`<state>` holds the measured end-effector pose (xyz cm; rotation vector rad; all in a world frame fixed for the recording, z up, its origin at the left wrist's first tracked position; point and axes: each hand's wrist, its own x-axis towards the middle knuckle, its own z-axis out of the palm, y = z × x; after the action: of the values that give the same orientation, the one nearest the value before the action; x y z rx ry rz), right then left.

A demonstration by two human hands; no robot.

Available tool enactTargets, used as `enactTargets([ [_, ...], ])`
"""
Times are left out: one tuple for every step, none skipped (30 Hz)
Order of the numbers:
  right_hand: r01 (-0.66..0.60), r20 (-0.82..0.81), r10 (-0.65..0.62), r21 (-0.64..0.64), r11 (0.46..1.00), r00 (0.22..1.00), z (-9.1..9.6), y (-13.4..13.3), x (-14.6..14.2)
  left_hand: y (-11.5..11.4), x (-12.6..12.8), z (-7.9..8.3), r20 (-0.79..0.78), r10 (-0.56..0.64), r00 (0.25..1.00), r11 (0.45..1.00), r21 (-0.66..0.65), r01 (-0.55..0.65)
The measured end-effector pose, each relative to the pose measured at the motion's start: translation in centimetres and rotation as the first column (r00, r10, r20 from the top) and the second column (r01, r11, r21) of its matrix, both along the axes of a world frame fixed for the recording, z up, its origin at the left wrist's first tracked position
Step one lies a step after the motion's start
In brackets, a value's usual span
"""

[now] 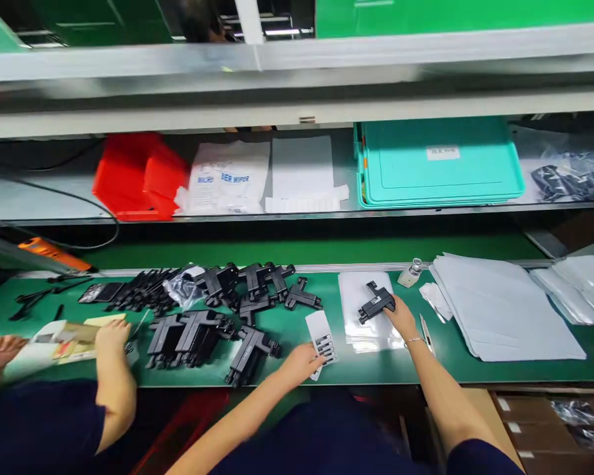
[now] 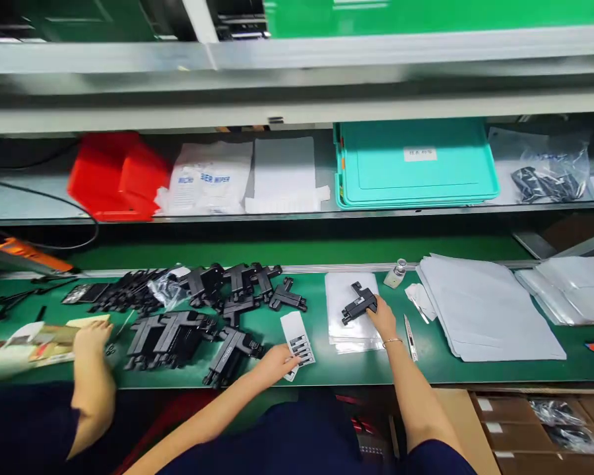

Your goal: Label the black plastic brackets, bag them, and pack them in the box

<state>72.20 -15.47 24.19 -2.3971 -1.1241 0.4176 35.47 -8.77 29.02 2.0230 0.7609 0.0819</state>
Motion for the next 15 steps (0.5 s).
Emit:
enactTargets([
  [0.005,-0.010,-0.005,-0.007,1.000,1.000,-0.1,0.9,0.7,1.2,1.6,-0.4,-0.005,-0.027,1.000,0.999,-0.021,0.027],
  [0.011,-0.019,-0.012,-0.014,1.000,1.000,-0.1,1.6,1.3,2.2,2.9,-0.8,-0.012,-0.051,0.999,0.998,-0.039,0.051],
  [0.020,-0.026,-0.020,-0.018,1.000,0.999,-0.1,2.1,1.8,2.9,4.2,-1.3,-0.019,-0.073,0.997,0.996,-0.056,0.072],
  [0.032,-0.032,-0.032,-0.018,0.999,0.999,-0.1,2.3,2.1,3.5,5.3,-1.8,-0.026,-0.091,0.996,0.993,-0.072,0.089],
  [0.046,-0.035,-0.047,-0.015,0.999,0.998,0.0,2.1,2.1,3.9,6.3,-2.3,-0.030,-0.107,0.994,0.991,-0.086,0.104],
  [0.064,-0.039,-0.064,-0.009,0.998,0.997,0.0,1.4,1.8,4.1,7.3,-2.9,-0.032,-0.123,0.992,0.988,-0.099,0.119],
  [0.081,-0.044,-0.082,-0.004,0.997,0.996,0.1,0.3,1.2,4.3,8.3,-3.5,-0.031,-0.135,0.990,0.985,-0.110,0.131],
  [0.099,-0.056,-0.099,-0.002,0.995,0.994,0.2,-1.2,0.2,4.4,9.2,-4.1,-0.026,-0.145,0.989,0.983,-0.117,0.141],
  [0.115,-0.075,-0.115,-0.006,0.993,0.991,0.3,-3.1,-1.2,4.4,10.0,-4.7,-0.021,-0.150,0.989,0.982,-0.121,0.146],
  [0.126,-0.102,-0.127,-0.018,0.992,0.987,0.3,-5.3,-3.0,4.4,10.9,-5.4,-0.017,-0.151,0.988,0.982,-0.120,0.148],
  [0.135,-0.135,-0.139,-0.039,0.990,0.981,0.3,-7.7,-5.1,4.3,11.6,-6.1,-0.015,-0.147,0.989,0.983,-0.116,0.145],
  [0.141,-0.171,-0.150,-0.066,0.988,0.974,0.2,-10.0,-7.3,4.2,12.2,-6.8,-0.017,-0.140,0.990,0.985,-0.107,0.137],
  [0.140,-0.209,-0.158,-0.096,0.985,0.965,-0.1,-12.3,-9.5,4.1,12.7,-7.6,-0.020,-0.129,0.991,0.987,-0.096,0.127],
  [0.145,-0.240,-0.173,-0.130,0.981,0.955,-0.4,-14.3,-11.4,3.9,13.0,-8.3,-0.025,-0.118,0.993,0.990,-0.081,0.116],
  [0.153,-0.266,-0.194,-0.169,0.974,0.944,-0.9,-16.1,-13.0,3.8,13.2,-8.9,-0.029,-0.105,0.994,0.993,-0.064,0.103],
])
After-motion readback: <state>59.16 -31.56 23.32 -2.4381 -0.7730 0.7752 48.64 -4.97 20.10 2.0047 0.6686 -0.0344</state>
